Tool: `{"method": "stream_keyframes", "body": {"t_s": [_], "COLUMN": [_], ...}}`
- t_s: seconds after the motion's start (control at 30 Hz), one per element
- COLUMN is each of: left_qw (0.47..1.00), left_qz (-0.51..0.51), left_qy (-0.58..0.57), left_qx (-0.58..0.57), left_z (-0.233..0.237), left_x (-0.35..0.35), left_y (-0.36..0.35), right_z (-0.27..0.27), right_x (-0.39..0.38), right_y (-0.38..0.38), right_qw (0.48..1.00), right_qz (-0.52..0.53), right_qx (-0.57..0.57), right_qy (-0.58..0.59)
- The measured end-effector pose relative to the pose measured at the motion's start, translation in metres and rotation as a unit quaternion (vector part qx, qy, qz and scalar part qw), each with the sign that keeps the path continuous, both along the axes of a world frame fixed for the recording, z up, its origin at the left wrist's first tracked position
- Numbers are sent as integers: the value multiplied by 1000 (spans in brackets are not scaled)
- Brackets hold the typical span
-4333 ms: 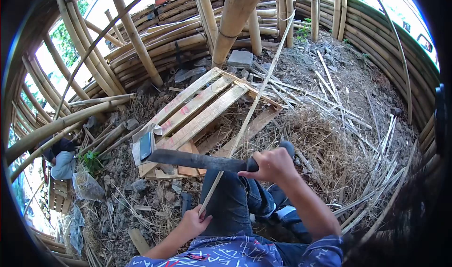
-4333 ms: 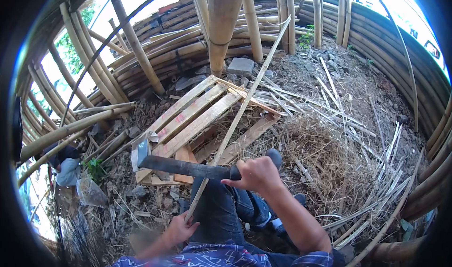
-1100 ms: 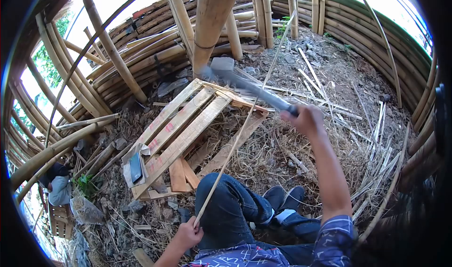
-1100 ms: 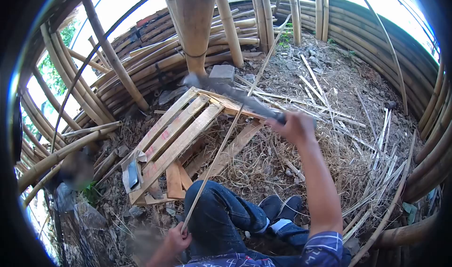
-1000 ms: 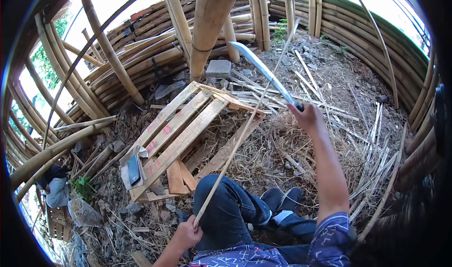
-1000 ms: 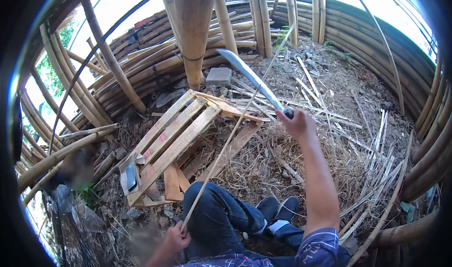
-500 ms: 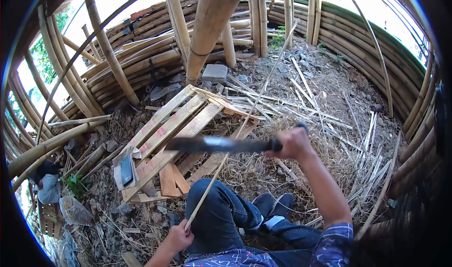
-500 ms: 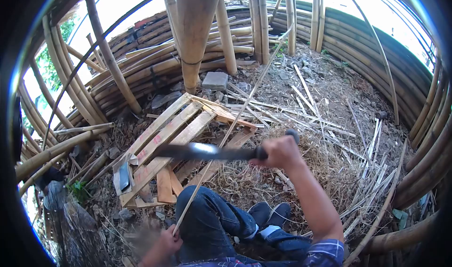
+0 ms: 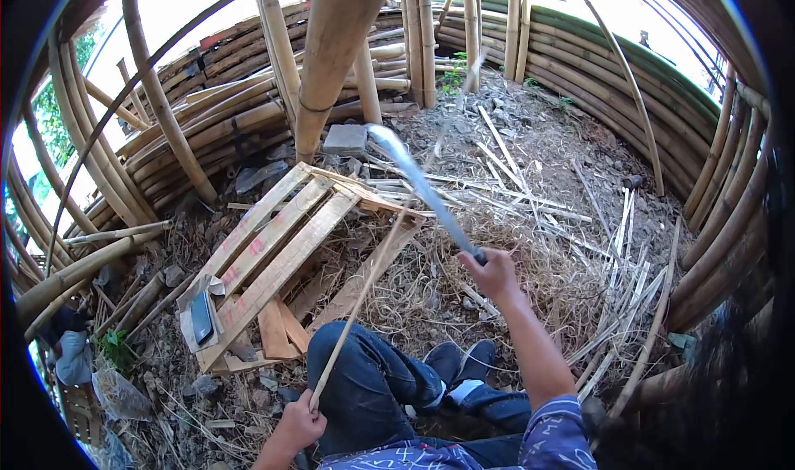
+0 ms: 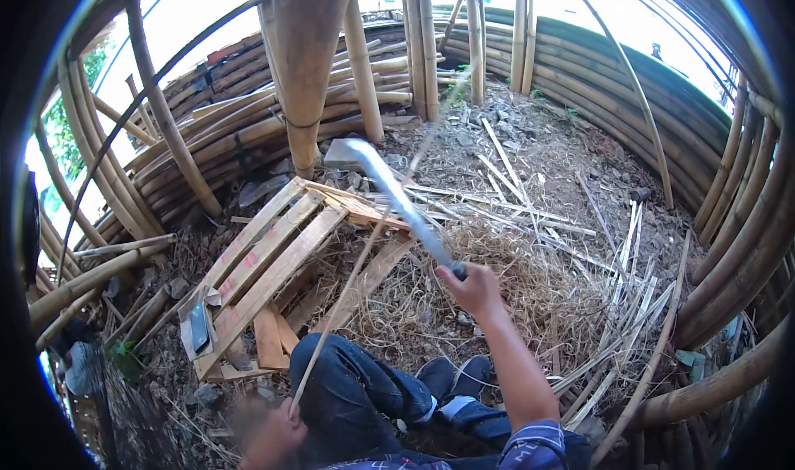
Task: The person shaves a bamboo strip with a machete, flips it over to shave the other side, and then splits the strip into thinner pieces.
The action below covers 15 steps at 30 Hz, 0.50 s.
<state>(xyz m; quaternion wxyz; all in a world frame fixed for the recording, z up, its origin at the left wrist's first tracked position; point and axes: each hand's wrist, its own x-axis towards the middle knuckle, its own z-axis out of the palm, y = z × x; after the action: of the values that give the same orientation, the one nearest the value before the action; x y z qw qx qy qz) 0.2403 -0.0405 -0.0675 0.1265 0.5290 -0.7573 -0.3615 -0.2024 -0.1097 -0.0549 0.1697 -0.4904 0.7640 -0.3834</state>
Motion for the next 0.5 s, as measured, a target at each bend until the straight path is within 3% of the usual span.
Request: {"method": "stream_keyframes", "body": {"t_s": [0.07, 0.1, 0.17, 0.2, 0.27, 0.37, 0.4, 0.43, 0.47, 0.5], "left_qw": [1000, 998, 999, 999, 1000, 1000, 1000, 999, 999, 999], "left_qz": [11, 25, 26, 31, 21, 4, -3, -8, -11, -12], "left_qy": [20, 40, 30, 23, 17, 17, 25, 37, 38, 43], "left_qx": [22, 42, 32, 23, 13, -4, -8, 2, -2, 0], "left_z": [-9, -11, -10, -10, -14, -34, -40, -42, -44, -46], "left_x": [-1, -1, -2, 0, 8, 23, 29, 33, 35, 37], "left_y": [3, 3, 3, 4, 2, 0, 0, -1, -2, -1], "right_z": [-5, -5, 1, 8, 21, 29, 21, 35, 39, 32], "right_x": [22, 32, 51, 58, 66, 42, 21, 2, -25, -55], "right_y": [6, 10, 17, 18, 16, 0, -13, -16, -21, -33], "right_qw": [993, 993, 957, 958, 889, 880, 882, 880, 928, 938], "right_qz": [60, 57, 181, 180, 267, 268, 238, 186, 148, 53], "right_qx": [-68, -70, -91, -93, -114, -115, -166, -146, -87, -33], "right_qy": [73, 71, 206, 203, 353, 374, 371, 412, 332, 340]}}
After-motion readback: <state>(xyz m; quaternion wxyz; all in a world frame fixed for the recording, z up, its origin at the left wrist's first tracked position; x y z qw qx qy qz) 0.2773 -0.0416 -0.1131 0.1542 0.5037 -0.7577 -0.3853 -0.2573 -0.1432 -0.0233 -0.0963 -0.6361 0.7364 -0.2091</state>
